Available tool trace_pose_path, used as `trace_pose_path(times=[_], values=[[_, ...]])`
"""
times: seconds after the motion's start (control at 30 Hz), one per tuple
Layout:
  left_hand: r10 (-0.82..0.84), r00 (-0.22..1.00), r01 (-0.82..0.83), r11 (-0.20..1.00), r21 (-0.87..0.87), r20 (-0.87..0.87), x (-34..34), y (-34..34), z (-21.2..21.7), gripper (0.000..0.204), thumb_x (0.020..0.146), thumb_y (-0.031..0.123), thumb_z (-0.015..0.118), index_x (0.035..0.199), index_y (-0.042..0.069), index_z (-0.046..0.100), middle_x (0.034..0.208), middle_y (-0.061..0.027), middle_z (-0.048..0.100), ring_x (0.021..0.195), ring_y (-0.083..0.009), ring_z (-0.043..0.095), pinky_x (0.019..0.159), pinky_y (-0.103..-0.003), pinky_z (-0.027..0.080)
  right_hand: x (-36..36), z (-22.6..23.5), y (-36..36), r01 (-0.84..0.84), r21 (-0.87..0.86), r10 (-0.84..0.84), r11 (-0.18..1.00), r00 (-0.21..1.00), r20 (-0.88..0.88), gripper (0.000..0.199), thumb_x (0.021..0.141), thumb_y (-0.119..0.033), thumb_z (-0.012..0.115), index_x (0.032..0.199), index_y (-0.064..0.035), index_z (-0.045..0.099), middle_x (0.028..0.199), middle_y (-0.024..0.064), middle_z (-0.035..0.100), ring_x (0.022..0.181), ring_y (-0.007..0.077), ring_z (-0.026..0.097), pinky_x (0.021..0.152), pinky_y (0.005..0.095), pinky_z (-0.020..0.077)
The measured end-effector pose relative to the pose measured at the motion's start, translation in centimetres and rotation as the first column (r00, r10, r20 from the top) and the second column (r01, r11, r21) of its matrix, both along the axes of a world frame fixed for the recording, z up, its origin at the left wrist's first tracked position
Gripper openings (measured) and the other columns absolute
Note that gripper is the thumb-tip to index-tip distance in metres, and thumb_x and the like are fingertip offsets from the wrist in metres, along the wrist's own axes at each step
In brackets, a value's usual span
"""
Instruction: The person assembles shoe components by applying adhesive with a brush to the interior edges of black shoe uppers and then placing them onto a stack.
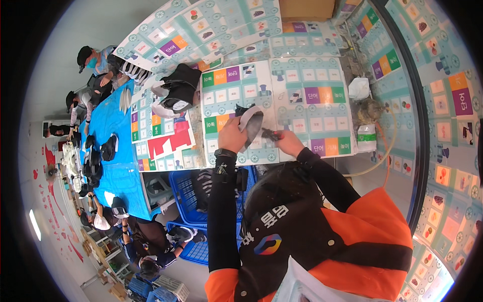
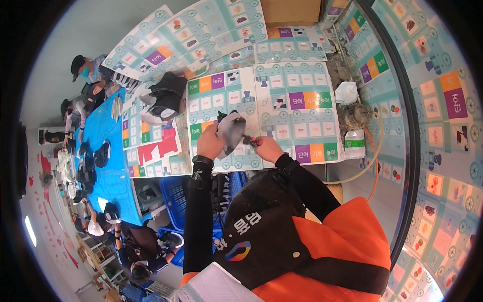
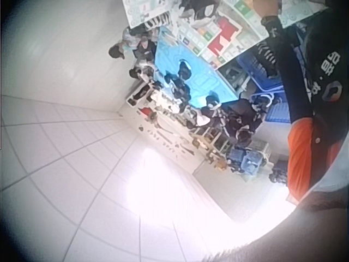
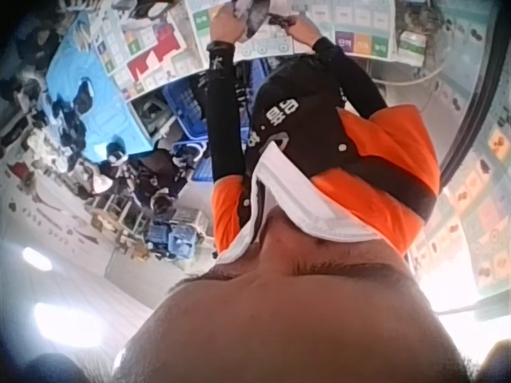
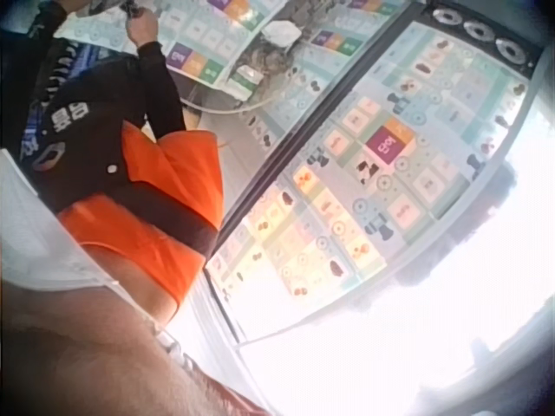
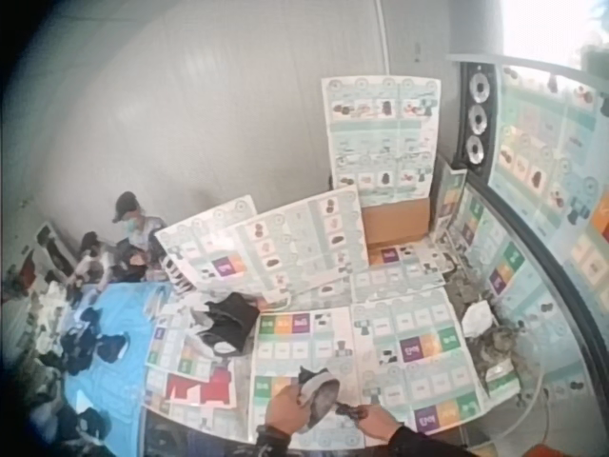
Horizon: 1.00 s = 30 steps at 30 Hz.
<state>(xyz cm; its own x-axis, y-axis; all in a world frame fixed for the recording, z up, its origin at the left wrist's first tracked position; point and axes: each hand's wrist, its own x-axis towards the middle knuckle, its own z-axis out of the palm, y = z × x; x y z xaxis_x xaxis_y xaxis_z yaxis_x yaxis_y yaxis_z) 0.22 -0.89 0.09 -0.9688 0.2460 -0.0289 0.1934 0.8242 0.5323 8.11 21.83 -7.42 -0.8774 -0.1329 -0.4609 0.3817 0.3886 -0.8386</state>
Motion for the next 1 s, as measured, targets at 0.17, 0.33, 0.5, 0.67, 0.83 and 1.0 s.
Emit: trace_pose_path(times=[0.17,0.33,0.5,0.67,0.83,1.0], values=[[-0.002,1.0,0.002,0.999,-0.038,0.007,-0.2,0.3,0.2,0.03,0.085,0.018,0.064,0.111,0.003,0.068,0.107,-0.017,0.07,0.097,-0.0416,0.067,0.083,-0.049,0.054,-0.1,1.4,-0.2,0.106,0.107,-0.077,0.989,0.966,-0.246,0.017,0.086,-0.014,0.058,0.095,-0.0016,0.067,0.085,0.0289,0.067,0.086,0.0508,0.063,0.075,0.0571,0.0484],[-0.001,0.999,0.003,0.999,-0.048,0.041,-1.1,1.2,0.4,0.033,0.085,0.019,0.065,0.113,0.004,0.07,0.111,-0.0172,0.071,0.099,-0.041,0.068,0.084,-0.049,0.055,-0.3,0.9,-0.3,0.058,0.173,-0.008,0.983,0.961,-0.277,0.017,0.086,-0.013,0.057,0.096,-0.0019,0.066,0.085,0.0287,0.067,0.086,0.0506,0.063,0.076,0.059,0.0482],[-0.039,0.997,0.045,0.994,-0.097,0.062,-1.5,0.9,0.0,0.035,0.084,0.022,0.066,0.114,0.006,0.072,0.113,-0.0172,0.071,0.101,-0.0405,0.068,0.086,-0.049,0.055,-0.7,0.9,-0.2,-0.002,0.232,0.068,0.973,0.959,-0.275,0.018,0.085,-0.013,0.057,0.096,-0.0023,0.066,0.084,0.0282,0.067,0.086,0.0504,0.063,0.076,0.0596,0.0489],[-0.021,0.998,0.024,0.998,-0.058,0.051,-1.5,1.1,0.0,0.036,0.083,0.019,0.065,0.117,0.007,0.071,0.113,-0.0184,0.07,0.101,-0.0427,0.067,0.089,-0.05,0.055,-0.7,0.8,0.2,0.047,0.232,0.023,0.971,0.957,-0.29,0.018,0.085,-0.014,0.058,0.095,-0.0022,0.066,0.083,0.0284,0.067,0.085,0.0504,0.063,0.076,0.0601,0.0486],[0.005,0.998,-0.002,0.999,-0.043,0.056,-1.2,1.0,0.1,0.035,0.084,0.021,0.066,0.116,0.006,0.071,0.113,-0.0176,0.071,0.101,-0.0412,0.068,0.087,-0.049,0.055,-0.7,0.8,0.1,0.075,0.25,-0.004,0.965,0.962,-0.272,0.018,0.083,-0.013,0.06,0.095,-0.0013,0.065,0.082,0.0292,0.066,0.084,0.0501,0.063,0.075,0.0602,0.0483],[0.005,0.999,-0.003,0.999,-0.05,0.033,-1.0,1.0,-0.3,0.035,0.084,0.022,0.067,0.115,0.005,0.071,0.111,-0.0169,0.072,0.101,-0.04,0.068,0.086,-0.049,0.055,-0.3,0.2,0.0,0.112,0.288,-0.02,0.951,0.952,-0.306,0.017,0.082,-0.013,0.062,0.093,-0.0005,0.064,0.082,0.029,0.066,0.083,0.0499,0.063,0.074,0.06,0.0479]])
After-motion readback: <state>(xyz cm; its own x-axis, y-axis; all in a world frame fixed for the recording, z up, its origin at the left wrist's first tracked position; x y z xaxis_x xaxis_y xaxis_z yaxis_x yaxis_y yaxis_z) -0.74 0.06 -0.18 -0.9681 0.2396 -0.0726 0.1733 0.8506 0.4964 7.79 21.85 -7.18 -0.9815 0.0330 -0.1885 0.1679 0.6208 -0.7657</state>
